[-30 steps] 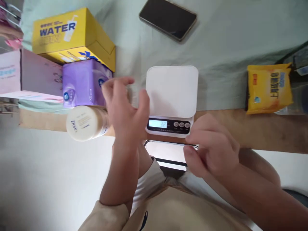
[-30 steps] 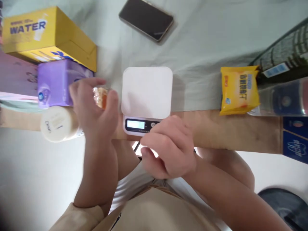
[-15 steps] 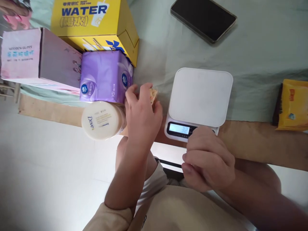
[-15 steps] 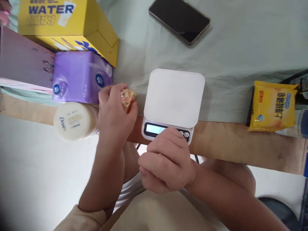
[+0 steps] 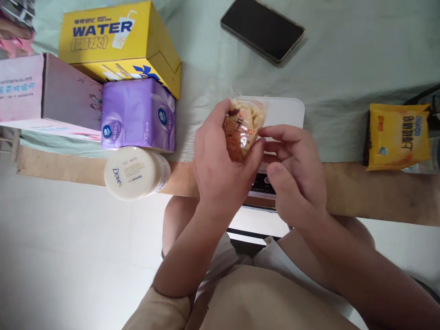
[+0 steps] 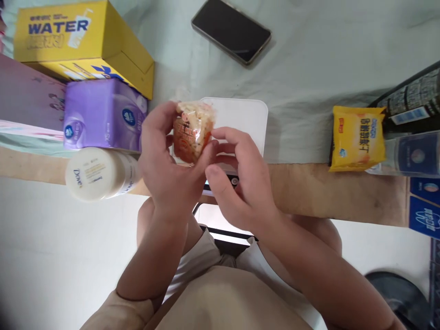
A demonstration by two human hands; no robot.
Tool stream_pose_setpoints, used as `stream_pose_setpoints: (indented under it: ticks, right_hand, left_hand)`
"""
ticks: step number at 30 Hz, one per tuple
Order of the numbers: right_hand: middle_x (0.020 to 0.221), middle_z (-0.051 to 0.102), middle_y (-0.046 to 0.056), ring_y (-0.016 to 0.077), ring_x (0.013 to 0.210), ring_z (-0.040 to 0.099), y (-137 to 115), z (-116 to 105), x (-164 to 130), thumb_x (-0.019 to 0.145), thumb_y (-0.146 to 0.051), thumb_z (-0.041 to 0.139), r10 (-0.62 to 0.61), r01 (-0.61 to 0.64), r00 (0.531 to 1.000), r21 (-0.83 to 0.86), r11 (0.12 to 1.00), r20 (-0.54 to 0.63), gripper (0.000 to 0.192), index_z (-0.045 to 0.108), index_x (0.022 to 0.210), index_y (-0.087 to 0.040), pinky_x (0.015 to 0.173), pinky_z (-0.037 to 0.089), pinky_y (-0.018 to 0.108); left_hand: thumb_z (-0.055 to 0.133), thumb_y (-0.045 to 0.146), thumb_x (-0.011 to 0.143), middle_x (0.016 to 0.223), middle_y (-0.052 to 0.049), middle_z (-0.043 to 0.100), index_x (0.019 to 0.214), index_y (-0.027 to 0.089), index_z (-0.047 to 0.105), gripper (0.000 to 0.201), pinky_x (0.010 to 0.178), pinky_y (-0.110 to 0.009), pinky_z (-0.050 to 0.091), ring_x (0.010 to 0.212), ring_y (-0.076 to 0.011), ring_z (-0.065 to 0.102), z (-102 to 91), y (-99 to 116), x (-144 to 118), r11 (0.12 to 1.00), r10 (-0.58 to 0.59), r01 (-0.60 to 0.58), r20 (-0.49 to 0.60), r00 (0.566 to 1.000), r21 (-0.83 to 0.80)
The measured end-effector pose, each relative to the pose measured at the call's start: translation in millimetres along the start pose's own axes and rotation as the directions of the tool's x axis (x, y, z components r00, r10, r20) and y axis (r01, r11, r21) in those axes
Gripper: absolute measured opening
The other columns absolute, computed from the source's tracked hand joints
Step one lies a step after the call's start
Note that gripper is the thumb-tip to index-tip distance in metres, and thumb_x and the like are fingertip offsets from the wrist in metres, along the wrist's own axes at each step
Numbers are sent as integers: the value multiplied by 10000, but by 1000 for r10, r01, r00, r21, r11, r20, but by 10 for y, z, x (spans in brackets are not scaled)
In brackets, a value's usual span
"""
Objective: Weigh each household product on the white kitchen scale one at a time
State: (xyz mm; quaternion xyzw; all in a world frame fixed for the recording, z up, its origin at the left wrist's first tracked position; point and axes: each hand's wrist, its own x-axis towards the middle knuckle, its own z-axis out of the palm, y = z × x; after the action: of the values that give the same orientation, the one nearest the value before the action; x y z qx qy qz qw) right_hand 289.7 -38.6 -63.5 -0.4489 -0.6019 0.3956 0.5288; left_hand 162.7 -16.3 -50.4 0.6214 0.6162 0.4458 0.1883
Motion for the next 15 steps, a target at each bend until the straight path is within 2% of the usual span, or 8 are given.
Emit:
stream_pose_setpoints:
  ticks: [4,7,9,11,15]
  right_hand:
    - [1293,644,53,127,1085,672,-27,-99,89,1003,-321,548,-40,29,994,-109,994,-100,294,586,1290,-267,900,659,311]
    - [1279,675,18,130,1069,671,-36,-191,143,1000,-318,561,-51,34,991,-138,990,-126,274,637,1262,-294,879,644,313]
    - [1264,698,22,132,1035,685,-27,-237,157,1015,-329,536,-45,24,991,-161,987,-123,277,669,1252,-275,872,632,316]
    - [1251,714,34,130,988,698,-13,-270,157,1023,-341,522,-36,11,993,-217,976,-110,298,684,1257,-253,829,617,301]
    - [1181,741,42,141,920,708,12,-317,147,1037,-345,492,-47,-3,993,-403,915,-113,312,685,1266,-257,739,580,282]
  left_hand:
    - [713,403,894,1518,-112,544,1430,279,477,599,1148,-533,572,1425,-283,561,61,84,-22,991,83,-72,97,992,-110]
    - [649,445,898,1399,-134,530,1444,259,503,595,1113,-523,598,1388,-292,550,64,50,-19,968,136,-108,111,985,-227]
    - [577,474,951,1399,-109,549,1459,323,494,537,1136,-480,594,1403,-268,554,63,5,-17,949,125,-68,169,978,-307]
    - [521,522,998,1469,-66,567,1450,372,498,476,1183,-435,569,1435,-236,557,68,-32,-17,915,85,20,240,967,-402]
    - [516,622,996,1486,-54,612,1407,325,542,507,1191,-412,567,1427,-223,593,94,-52,-31,830,11,141,268,963,-539]
